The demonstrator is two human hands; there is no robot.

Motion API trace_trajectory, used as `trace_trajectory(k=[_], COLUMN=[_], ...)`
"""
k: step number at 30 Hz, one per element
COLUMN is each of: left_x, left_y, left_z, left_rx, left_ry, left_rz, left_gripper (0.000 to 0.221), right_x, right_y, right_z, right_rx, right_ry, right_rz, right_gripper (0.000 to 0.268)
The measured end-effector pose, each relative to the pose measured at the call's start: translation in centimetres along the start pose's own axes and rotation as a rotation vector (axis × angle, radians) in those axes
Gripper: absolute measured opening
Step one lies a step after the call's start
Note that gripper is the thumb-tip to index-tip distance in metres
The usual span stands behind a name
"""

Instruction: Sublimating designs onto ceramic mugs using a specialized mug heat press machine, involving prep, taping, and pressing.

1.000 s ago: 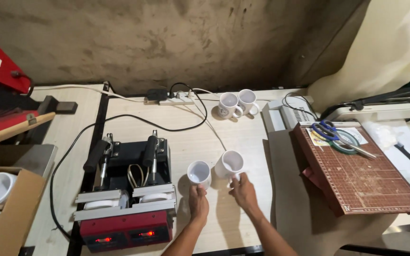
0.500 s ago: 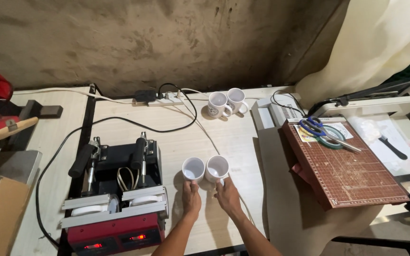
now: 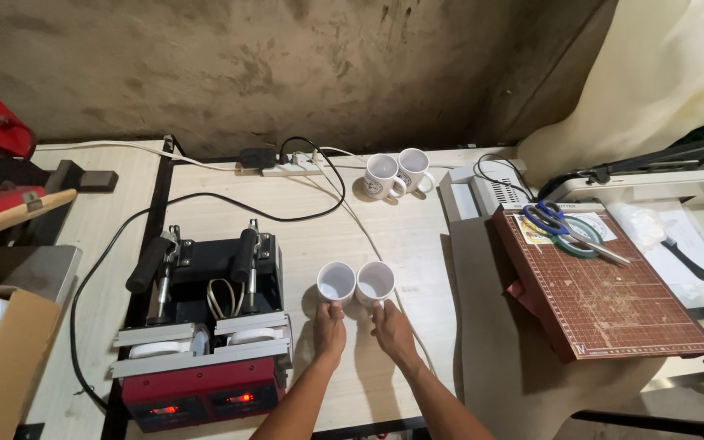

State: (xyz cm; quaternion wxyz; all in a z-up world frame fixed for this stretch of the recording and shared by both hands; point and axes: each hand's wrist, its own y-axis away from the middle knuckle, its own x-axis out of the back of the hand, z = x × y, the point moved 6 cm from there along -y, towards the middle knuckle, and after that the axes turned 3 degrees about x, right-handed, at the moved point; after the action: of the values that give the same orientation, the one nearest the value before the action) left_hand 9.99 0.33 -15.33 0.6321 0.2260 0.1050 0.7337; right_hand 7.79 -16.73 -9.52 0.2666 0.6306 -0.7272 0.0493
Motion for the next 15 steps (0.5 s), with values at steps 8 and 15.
trace_trajectory(k=[8, 15], left_x=[0.5, 0.3], left_y=[0.4, 1.1], left_z=[0.4, 1.1], left_rx=[0.010, 0.031], left_ry=[-0.093, -0.178], left_rz=[0.015, 0.007], left_gripper=[0.050, 0.050], right_x=[-0.8, -0.8], right_y=[-0.8, -1.2], right_z=[2.0, 2.3], right_rx=[0.031, -0.018], right_ry=[-0.038, -0.115], right_rz=[-0.008, -0.073], right_gripper=[0.052, 0.053])
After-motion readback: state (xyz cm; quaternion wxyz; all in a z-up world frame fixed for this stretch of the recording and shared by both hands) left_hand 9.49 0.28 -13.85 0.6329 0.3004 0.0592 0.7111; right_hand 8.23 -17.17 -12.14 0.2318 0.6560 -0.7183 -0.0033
